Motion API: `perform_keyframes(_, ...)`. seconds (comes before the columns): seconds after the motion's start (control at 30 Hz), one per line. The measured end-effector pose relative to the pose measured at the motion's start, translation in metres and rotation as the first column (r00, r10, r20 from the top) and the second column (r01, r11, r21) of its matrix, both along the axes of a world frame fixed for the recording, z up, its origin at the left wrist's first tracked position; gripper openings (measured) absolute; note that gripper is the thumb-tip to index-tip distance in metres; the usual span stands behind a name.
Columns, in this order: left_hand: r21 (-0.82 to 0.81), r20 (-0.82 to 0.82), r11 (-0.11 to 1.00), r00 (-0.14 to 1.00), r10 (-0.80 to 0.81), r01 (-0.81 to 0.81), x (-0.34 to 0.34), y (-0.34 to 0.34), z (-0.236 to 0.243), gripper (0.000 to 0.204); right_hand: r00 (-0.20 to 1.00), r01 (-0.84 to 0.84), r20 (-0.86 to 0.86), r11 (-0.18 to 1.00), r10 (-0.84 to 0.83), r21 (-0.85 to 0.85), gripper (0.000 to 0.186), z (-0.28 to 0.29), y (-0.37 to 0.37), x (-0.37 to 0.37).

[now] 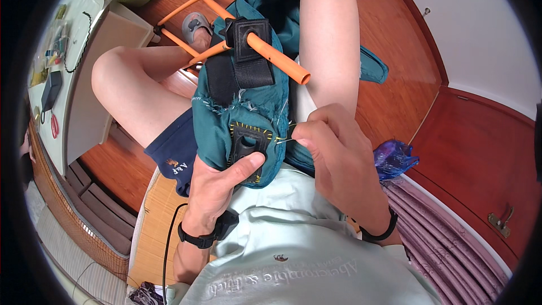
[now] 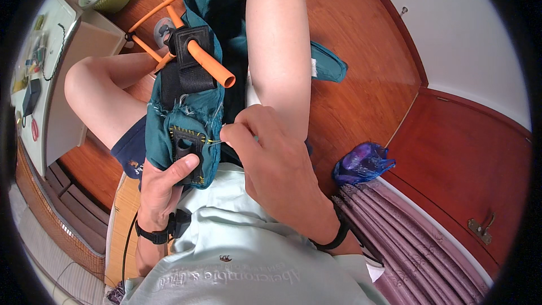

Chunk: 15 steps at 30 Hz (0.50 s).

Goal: The person repairs a green folding chair by sewing a torn section of the seat fabric around a frame attachment point with a needle and thread, then trims the thread with scissors and spreads the seat fabric flat to check the repair.

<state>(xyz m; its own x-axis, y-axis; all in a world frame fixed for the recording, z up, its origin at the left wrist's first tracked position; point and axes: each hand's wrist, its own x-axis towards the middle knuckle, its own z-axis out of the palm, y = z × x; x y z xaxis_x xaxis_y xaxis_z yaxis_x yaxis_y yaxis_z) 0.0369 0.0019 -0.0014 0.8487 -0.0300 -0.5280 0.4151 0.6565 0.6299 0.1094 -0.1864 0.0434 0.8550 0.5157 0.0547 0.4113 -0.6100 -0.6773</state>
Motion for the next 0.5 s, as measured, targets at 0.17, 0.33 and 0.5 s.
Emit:
perform_keyframes(0.17,0.031,0.015,1.000,1.000,0.002,-0.002,-0.0005,0.0005,-0.0020,0.044,0.999,-0.024,0.028,0.999,0.025,-0.032,0.015,0.0017,0.0023,0.0005)
perform_keyframes(0.33,0.024,0.006,1.000,1.000,-0.017,0.017,-0.0004,0.0020,-0.0015,0.044,0.999,-0.022,0.043,0.999,0.024,-0.035,0.017,0.0002,0.0034,0.0010)
perform_keyframes(0.5,0.029,0.021,1.000,1.000,-0.005,0.005,0.0000,0.0013,-0.0021,0.044,0.998,-0.017,0.056,0.999,0.019,-0.043,0.017,0.0006,0.0021,0.0016)
